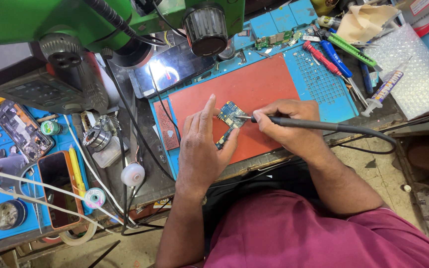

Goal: The person solders a small circuit board using a soldering iron and applies flux paste from a syringe. They repeatedly heat and reflow solder on various points of the board while holding it steady with the other hand.

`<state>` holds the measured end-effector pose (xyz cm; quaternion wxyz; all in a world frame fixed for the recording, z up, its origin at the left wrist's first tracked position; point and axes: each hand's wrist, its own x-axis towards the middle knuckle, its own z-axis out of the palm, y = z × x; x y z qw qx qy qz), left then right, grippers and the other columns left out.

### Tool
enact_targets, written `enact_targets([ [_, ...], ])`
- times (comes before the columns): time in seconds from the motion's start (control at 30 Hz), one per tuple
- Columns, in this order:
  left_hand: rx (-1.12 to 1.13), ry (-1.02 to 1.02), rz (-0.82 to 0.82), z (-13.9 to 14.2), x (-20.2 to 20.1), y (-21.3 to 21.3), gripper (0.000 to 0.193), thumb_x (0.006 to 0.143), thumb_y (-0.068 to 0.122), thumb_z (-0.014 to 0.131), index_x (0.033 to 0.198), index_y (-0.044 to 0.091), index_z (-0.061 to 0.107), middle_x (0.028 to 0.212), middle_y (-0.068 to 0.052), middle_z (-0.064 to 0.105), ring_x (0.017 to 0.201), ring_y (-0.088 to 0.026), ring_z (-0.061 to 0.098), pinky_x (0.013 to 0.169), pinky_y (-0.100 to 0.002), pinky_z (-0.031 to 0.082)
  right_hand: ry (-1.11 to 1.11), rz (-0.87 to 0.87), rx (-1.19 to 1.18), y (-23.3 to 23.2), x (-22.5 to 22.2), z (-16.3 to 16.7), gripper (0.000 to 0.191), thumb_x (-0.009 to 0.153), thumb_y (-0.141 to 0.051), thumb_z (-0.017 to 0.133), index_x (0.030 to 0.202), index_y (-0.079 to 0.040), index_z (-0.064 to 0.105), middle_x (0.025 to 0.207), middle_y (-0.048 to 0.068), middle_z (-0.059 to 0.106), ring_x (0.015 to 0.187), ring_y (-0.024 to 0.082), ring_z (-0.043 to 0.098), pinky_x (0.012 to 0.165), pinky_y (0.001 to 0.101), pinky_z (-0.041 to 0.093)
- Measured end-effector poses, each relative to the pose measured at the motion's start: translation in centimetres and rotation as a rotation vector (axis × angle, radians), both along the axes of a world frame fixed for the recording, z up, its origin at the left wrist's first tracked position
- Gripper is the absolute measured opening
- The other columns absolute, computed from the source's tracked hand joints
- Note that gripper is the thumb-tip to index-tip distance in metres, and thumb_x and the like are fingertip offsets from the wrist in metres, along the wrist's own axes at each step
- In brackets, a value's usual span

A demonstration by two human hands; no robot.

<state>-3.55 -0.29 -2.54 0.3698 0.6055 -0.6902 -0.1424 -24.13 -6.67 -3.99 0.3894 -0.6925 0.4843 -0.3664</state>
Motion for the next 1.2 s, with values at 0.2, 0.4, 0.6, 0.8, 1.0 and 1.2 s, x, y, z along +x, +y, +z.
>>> enact_targets([
  [0.2,0.016,0.014,0.003,0.2,0.0,0.0,0.080,0.085,0.016,0.083,0.150,-0.004,0.043,0.120,-0.014,0.066,0.112,-0.032,0.061,0.099,-0.044,0.050,0.010,0.050,-0.065,0.0,0.0,-0.1,0.014,0.087,-0.016,0.080,0.095,-0.003,0.081,0.078,0.005,0.077,0.065,0.008,0.068,0.058,0.0235,0.053],
  [0.4,0.008,0.005,0.001,-0.2,0.1,0.1,0.080,0.084,0.016,0.083,0.151,-0.004,0.043,0.120,-0.014,0.066,0.112,-0.032,0.061,0.099,-0.044,0.049,0.010,0.044,-0.087,-0.1,0.0,-0.1,0.014,0.087,-0.016,0.080,0.095,-0.004,0.081,0.080,0.005,0.077,0.066,0.008,0.069,0.059,0.0235,0.053],
  [0.6,0.005,0.007,0.008,-0.3,0.1,0.1,0.081,0.084,0.017,0.083,0.151,-0.003,0.043,0.121,-0.014,0.065,0.113,-0.032,0.061,0.100,-0.044,0.049,0.013,0.022,-0.029,0.0,-0.1,-0.1,0.014,0.087,-0.016,0.080,0.094,-0.004,0.081,0.079,0.005,0.078,0.064,0.009,0.069,0.058,0.0243,0.053],
  [0.8,0.009,0.010,0.001,0.0,0.2,0.2,0.081,0.085,0.018,0.084,0.151,-0.003,0.043,0.123,-0.014,0.065,0.115,-0.032,0.061,0.102,-0.045,0.049,0.005,0.060,-0.075,0.0,-0.1,-0.4,0.014,0.087,-0.016,0.080,0.095,-0.003,0.080,0.082,0.006,0.078,0.068,0.009,0.071,0.061,0.0235,0.054],
  [1.0,-0.124,-0.057,-0.023,2.2,0.0,0.7,0.079,0.083,0.026,0.086,0.146,-0.002,0.046,0.133,-0.023,0.059,0.121,-0.038,0.057,0.103,-0.048,0.047,-0.045,0.079,-0.059,0.1,-0.6,-0.7,0.013,0.091,-0.014,0.079,0.097,-0.003,0.080,0.083,0.005,0.078,0.070,0.006,0.068,0.061,0.0223,0.052],
  [1.2,-0.516,-0.195,-0.494,11.3,0.8,5.6,0.074,0.084,0.026,0.087,0.142,0.000,0.049,0.131,-0.020,0.059,0.118,-0.037,0.058,0.099,-0.047,0.048,-0.084,0.074,0.014,0.2,-0.6,-1.1,0.011,0.093,-0.013,0.078,0.095,-0.002,0.080,0.075,0.001,0.073,0.063,0.003,0.058,0.055,0.0207,0.043],
])
